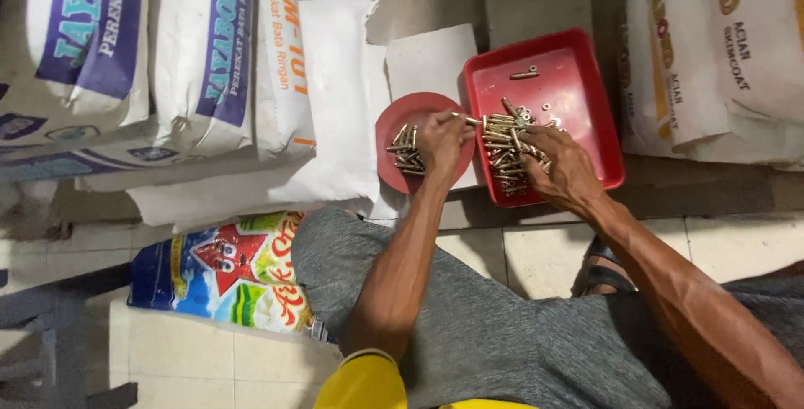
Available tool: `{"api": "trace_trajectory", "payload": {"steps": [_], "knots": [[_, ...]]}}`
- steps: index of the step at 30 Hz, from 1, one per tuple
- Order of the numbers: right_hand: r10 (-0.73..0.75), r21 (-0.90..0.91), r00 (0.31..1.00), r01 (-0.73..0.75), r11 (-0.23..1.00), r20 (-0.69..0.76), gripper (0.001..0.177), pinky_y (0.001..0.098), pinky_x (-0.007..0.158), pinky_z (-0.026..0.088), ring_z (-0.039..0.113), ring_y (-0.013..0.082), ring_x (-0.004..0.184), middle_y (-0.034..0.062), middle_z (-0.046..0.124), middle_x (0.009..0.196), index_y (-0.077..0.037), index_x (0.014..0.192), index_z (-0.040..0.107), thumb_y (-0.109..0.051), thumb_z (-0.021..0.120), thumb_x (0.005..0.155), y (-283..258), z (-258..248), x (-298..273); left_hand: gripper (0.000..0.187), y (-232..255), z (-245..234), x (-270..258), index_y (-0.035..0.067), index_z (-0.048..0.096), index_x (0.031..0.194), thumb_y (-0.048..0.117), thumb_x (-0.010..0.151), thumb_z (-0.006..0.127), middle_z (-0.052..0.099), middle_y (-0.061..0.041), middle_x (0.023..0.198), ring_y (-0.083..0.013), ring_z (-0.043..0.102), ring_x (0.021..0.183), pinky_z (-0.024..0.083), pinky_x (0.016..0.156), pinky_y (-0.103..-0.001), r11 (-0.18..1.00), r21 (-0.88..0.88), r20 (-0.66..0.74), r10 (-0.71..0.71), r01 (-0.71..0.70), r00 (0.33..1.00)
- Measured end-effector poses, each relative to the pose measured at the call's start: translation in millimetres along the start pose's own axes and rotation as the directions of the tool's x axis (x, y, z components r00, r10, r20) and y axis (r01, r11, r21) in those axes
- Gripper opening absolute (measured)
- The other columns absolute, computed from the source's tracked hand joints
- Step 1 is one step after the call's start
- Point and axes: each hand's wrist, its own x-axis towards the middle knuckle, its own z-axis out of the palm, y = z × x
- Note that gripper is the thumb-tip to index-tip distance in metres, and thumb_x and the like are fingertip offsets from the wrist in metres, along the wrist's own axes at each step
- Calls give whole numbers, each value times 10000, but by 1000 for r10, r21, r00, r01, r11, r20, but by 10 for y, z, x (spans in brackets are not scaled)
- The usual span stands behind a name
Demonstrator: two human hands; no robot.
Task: Assembling metal bolts and washers by hand and placing them into a red plastic tray.
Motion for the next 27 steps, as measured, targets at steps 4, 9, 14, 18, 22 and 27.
{"api": "trace_trajectory", "payload": {"steps": [4, 9, 14, 18, 22, 27], "knots": [[-46, 43, 999, 46, 998, -2, 506, 595, 898, 584, 604, 521, 1215, 293, 643, 1343, -91, 1449, 635, -213, 625, 958, -408, -297, 71, 359, -270, 204, -173, -104, 571, 1148, 28, 881, 771, 710, -279, 942, -268, 753, 761, 660, 684, -349, 989, -149, 118, 10, 8, 993], [-12, -20, 1000, 11, 1000, -21, 249, 584, 954, 561, 592, 478, 1294, 206, 631, 1440, -79, 1119, 783, -236, 659, 971, -137, -100, 73, 339, -673, 293, -68, -99, 613, 1097, 39, 856, 808, 711, -293, 884, -308, 748, 702, 657, 650, -384, 980, -200, 108, 40, -17, 993], [-73, 15, 997, 73, 997, -35, 396, 649, 979, 522, 533, 534, 1327, 260, 575, 1473, -91, 1291, 729, -215, 695, 916, -208, -214, 74, 365, -799, 351, 25, -108, 623, 1084, 42, 830, 837, 706, -309, 865, -317, 747, 690, 656, 638, -397, 969, -248, 118, 42, -12, 992], [-175, -48, 983, 173, 984, -58, 116, 598, 1000, 526, 571, 490, 1328, 206, 632, 1435, -116, 954, 772, -219, 746, 906, 95, -9, 59, 360, -907, 311, 114, -137, 608, 1064, 22, 827, 828, 702, -300, 843, -332, 746, 684, 660, 624, -404, 946, -324, 129, 15, 28, 991], [-12, 19, 1000, 12, 1000, -11, 468, 657, 1067, 455, 475, 531, 1368, 294, 514, 1504, -63, 1362, 672, -208, 665, 917, -246, -168, 104, 350, -872, 352, 80, -72, 622, 1068, 93, 826, 814, 714, -217, 770, -247, 738, 614, 625, 535, -292, 976, -214, 102, -10, 32, 995], [1, -58, 998, 3, 998, 63, 265, 604, 1099, 439, 486, 464, 1408, 192, 575, 1498, -162, 1167, 779, -243, 668, 941, -124, -63, 87, 332, -952, 293, 159, -93, 621, 1062, 60, 834, 808, 717, -282, 823, -308, 746, 654, 632, 591, -349, 980, -200, 37, 5, 2, 999]]}}
